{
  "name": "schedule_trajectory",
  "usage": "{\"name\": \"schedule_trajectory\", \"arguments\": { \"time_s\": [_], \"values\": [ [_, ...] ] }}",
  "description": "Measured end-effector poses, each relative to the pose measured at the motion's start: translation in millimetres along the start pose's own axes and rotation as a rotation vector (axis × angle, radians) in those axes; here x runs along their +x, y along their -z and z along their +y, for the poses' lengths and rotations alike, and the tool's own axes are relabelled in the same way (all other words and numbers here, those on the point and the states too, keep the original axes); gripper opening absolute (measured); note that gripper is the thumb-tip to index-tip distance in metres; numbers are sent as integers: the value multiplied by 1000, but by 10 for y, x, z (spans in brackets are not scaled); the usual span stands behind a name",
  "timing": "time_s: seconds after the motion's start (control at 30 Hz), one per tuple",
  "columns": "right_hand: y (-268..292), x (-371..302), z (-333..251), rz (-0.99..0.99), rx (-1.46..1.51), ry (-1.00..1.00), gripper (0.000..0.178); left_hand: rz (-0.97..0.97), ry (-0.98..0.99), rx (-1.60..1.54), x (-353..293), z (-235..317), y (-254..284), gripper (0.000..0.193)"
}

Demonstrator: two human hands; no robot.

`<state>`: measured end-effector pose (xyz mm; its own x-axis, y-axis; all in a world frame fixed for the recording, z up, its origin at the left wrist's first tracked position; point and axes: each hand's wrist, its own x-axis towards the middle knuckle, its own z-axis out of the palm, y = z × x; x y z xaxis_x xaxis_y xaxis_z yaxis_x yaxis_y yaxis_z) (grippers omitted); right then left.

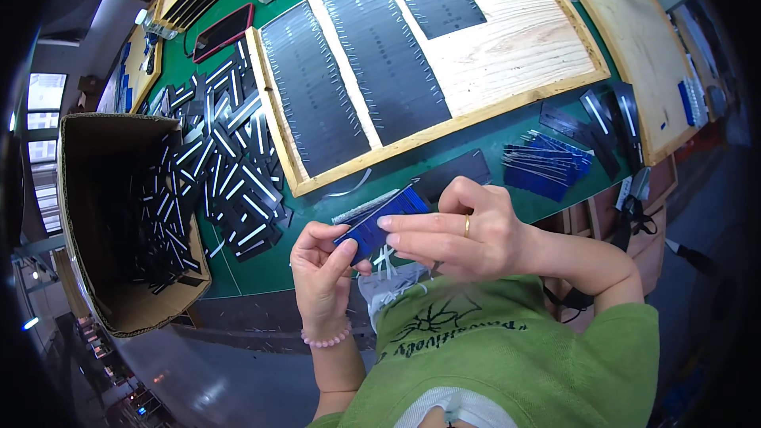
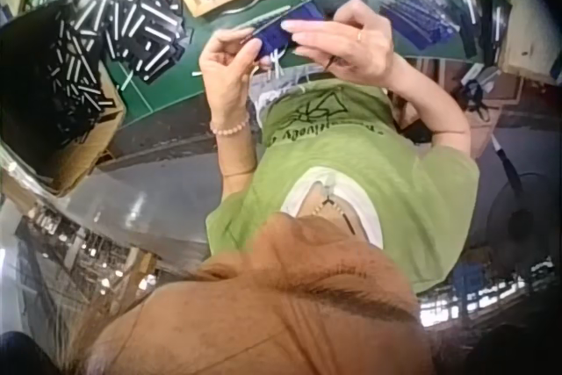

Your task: Manual assembly of small black components and blue strips onto a board at a factory workbench.

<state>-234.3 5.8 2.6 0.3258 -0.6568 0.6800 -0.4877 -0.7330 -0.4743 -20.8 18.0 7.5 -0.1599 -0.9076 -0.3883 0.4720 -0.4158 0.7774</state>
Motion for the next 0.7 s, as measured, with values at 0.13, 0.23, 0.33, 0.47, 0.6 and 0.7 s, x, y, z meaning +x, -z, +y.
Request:
{"name": "schedule_trajectory", "arguments": {
  "time_s": [0.13,0.23,0.33,0.47,0.6,0.7],
  "values": [
    [-19,-45,12,-56,-80,65,30,24,-7,-31,2,-11,-17,14],
    [-55,-68,25,-23,-106,92,24,25,2,-56,-2,-26,-14,15],
    [-75,-86,29,-31,-135,112,22,53,-23,-58,6,-60,-18,16],
    [-79,-102,19,-77,-183,142,22,121,-22,-30,16,-99,-50,17],
    [-86,-120,8,-94,-199,139,23,142,-34,-35,17,-130,-46,18],
    [-94,-119,-26,-71,-196,149,23,143,-55,-43,8,-137,-45,18]
  ]
}}
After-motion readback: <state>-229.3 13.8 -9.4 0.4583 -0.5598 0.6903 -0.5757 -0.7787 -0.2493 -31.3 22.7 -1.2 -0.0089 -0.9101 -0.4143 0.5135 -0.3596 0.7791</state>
